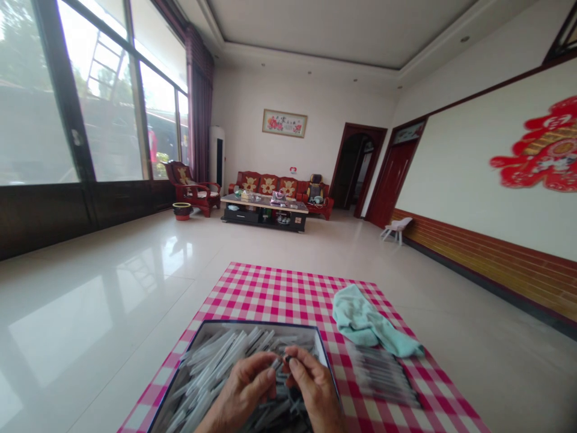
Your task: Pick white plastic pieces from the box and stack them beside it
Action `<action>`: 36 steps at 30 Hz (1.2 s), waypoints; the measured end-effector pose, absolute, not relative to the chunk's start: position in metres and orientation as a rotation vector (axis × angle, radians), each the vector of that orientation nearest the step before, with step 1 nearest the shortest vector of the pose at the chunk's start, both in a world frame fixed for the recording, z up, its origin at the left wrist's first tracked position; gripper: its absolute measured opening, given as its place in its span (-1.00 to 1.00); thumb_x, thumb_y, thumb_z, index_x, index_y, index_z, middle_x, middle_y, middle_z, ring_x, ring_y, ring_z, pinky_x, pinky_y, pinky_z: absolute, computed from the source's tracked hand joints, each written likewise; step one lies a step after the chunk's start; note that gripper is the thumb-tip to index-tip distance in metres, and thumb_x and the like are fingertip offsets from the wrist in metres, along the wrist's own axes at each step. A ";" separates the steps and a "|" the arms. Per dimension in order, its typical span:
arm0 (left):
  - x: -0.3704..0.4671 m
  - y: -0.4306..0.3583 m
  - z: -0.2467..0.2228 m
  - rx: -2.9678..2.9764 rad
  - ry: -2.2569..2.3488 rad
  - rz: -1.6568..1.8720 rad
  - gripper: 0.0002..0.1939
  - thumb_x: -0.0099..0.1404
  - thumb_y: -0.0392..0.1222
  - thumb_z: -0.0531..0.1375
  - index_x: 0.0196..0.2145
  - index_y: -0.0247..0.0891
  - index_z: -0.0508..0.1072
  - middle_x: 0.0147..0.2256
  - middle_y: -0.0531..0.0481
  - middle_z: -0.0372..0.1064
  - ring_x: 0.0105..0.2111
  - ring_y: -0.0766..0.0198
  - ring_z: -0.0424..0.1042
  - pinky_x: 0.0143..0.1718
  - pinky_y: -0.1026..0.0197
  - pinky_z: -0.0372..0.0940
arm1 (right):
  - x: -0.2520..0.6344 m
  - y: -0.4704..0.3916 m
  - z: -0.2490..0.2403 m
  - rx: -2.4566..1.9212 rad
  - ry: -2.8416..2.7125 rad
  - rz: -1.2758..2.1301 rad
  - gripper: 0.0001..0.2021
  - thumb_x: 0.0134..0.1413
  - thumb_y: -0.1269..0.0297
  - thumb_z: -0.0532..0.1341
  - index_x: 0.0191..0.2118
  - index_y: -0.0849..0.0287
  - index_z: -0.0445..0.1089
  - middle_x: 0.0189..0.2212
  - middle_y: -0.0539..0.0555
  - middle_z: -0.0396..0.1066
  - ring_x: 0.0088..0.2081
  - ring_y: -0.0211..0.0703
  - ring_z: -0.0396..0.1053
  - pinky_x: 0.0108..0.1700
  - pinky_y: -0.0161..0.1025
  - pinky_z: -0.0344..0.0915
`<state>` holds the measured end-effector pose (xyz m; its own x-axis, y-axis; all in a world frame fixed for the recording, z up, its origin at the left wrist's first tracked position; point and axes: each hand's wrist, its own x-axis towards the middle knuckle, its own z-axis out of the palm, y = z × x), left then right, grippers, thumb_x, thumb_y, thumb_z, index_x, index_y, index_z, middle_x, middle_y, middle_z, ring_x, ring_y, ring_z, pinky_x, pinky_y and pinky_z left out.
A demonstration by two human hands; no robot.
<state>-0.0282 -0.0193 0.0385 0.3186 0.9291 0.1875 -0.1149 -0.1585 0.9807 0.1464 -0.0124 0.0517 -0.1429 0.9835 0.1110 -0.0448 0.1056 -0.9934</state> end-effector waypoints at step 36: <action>-0.019 -0.042 0.050 2.101 1.237 1.044 -0.74 0.35 -0.16 0.06 -0.27 -0.25 0.54 -0.52 0.05 0.45 -0.52 0.34 0.38 -0.45 0.37 0.20 | 0.160 -0.033 0.064 -1.040 -1.818 0.817 -0.90 0.12 0.35 0.15 -0.25 0.16 0.41 -0.34 0.06 0.42 -0.31 -0.15 0.42 -0.29 -0.31 0.35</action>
